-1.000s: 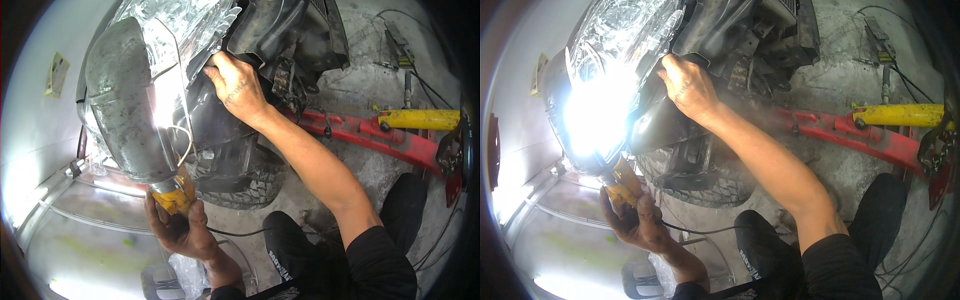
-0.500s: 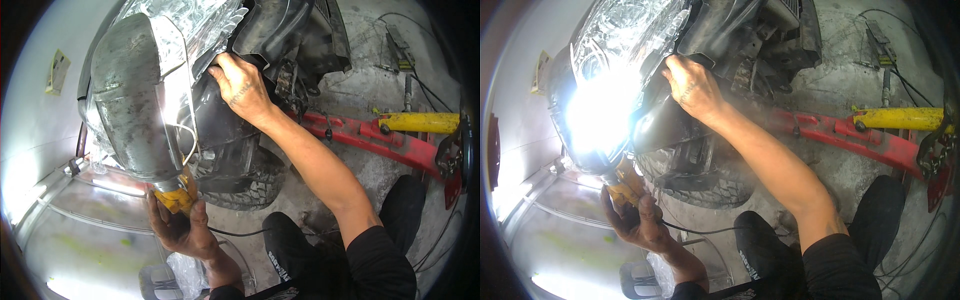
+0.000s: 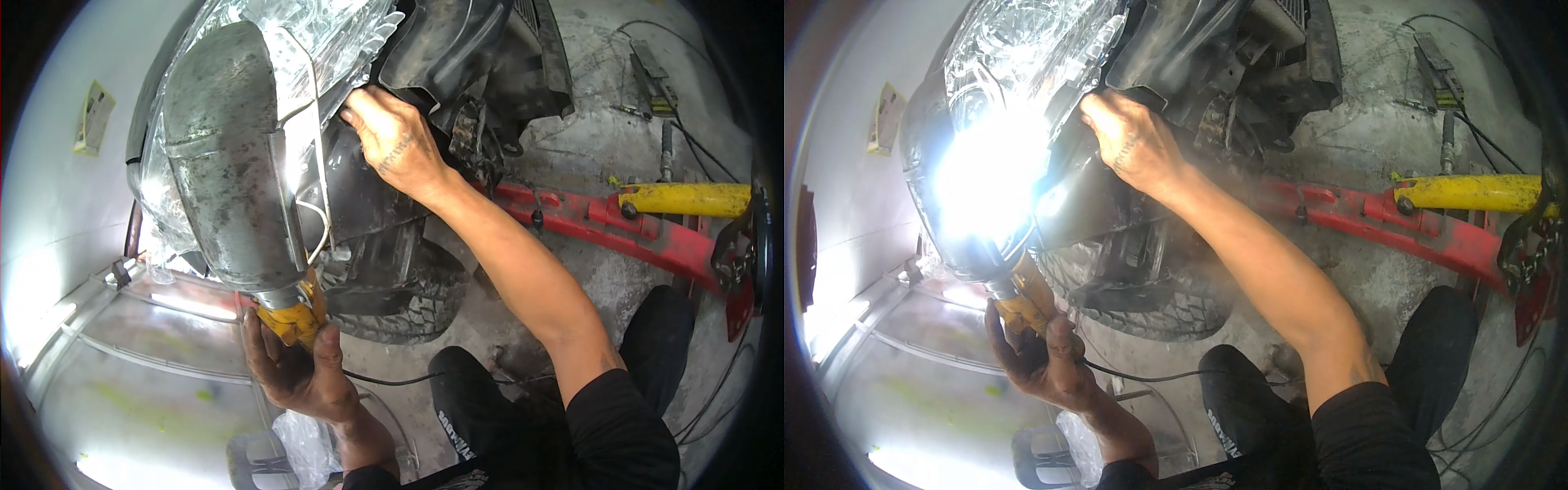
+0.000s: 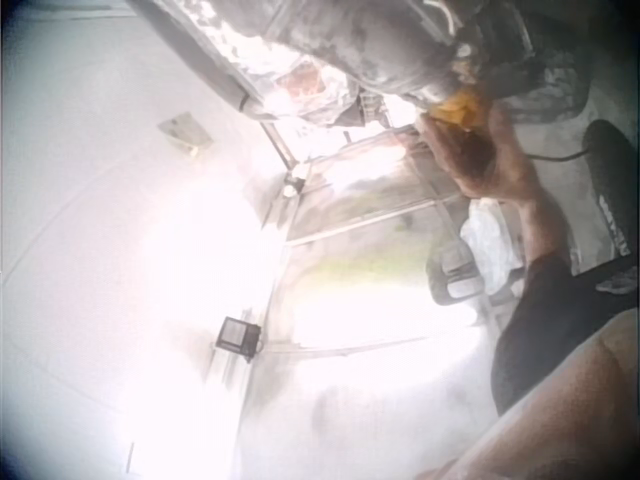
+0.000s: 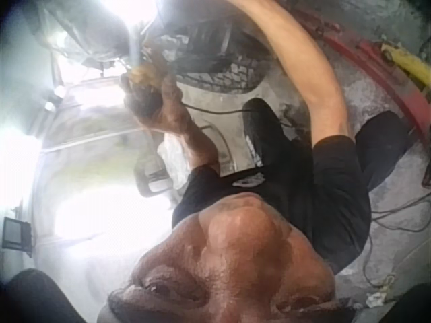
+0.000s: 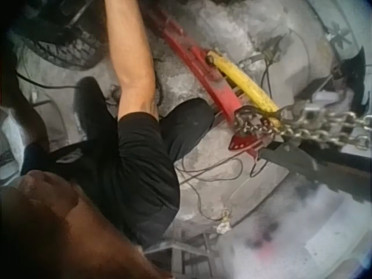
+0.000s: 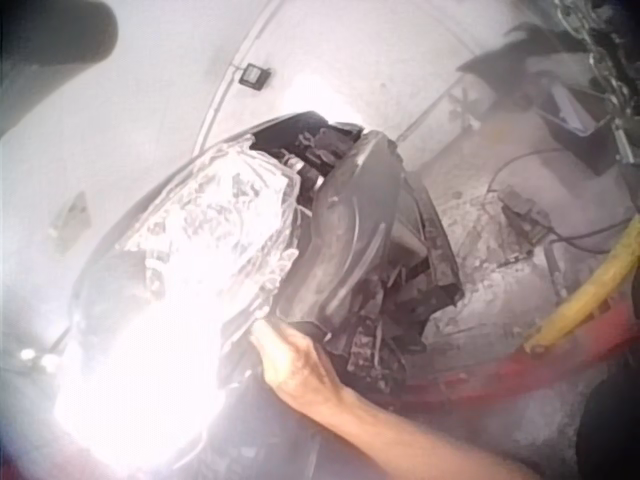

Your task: The person uses a hammer and a metal rod to straighten or align damaged body panels on a vehicle, occasionally using a heat gun or sander to work the material.

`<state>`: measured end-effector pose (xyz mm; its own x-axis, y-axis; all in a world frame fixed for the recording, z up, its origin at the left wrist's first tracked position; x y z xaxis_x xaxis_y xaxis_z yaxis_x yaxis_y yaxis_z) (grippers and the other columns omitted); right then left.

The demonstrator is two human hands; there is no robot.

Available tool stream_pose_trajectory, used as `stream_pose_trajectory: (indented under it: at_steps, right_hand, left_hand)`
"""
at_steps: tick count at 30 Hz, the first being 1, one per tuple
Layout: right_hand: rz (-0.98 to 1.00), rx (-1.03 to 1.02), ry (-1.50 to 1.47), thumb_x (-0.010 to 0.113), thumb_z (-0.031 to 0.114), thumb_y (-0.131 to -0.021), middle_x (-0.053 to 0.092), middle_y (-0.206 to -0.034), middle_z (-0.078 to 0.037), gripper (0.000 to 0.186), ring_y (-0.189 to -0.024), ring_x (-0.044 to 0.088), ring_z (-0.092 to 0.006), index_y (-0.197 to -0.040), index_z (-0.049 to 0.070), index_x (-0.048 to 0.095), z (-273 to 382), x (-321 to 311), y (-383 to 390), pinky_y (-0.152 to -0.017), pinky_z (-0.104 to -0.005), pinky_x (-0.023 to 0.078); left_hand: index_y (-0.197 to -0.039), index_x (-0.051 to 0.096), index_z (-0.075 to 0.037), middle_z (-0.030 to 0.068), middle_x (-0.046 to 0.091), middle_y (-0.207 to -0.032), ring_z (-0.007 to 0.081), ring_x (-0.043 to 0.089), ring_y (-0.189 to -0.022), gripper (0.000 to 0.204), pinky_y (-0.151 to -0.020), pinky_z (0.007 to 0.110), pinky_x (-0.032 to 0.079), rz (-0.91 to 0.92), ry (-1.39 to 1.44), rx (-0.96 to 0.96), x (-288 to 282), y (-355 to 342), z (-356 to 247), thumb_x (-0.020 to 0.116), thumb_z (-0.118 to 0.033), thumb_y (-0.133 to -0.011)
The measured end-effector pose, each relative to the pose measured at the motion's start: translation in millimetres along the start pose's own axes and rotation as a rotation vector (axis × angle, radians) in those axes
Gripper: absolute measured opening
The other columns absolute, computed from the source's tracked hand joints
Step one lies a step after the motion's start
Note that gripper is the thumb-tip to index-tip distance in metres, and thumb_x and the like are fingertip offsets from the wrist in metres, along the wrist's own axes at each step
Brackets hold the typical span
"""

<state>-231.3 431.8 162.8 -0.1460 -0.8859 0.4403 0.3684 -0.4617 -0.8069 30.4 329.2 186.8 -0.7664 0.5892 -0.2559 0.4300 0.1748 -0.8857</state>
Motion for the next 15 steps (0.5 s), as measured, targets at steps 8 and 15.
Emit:
stream_pose_trajectory:
  at_steps: [8,15]
  right_hand:
    - [0.021,-0.035,-0.015,0.06,-0.003,-0.092,0.066,-0.086,-0.02,0.012,-0.084,0.068,-0.0425,-0.1,0.002,0.052,-6.2,0.7,-2.5,-0.07,-0.0485,0.057]
    - [0.021,0.042,-0.041,0.064,0.004,-0.095,0.066,-0.077,-0.021,0.013,-0.074,0.068,-0.0438,-0.098,0.002,0.052,1.7,-0.1,1.3,-0.061,-0.0493,0.054]
  left_hand:
    - [-0.149,0.042,0.003,0.0236,0.053,-0.145,0.0321,0.055,-0.129,0.081,-0.11,0.045,0.046,0.01,0.0,-0.033,-2.1,4.5,-1.7,0.086,-0.004,-0.082]
    - [-0.149,0.045,0.004,0.0183,0.066,-0.115,0.0144,0.06,-0.081,0.075,-0.064,0.023,0.046,0.012,-0.047,0.118,2.5,-1.4,5.0,0.08,-0.001,-0.083]
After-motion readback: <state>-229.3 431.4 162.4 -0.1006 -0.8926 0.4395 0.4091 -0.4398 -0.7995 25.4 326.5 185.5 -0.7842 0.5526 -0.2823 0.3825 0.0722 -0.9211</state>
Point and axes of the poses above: each hand's wrist, its own y-axis away from the middle knuckle, its own x-axis out of the palm, z = x × y, the point moved 1 cm from there along -y, towards the middle knuckle
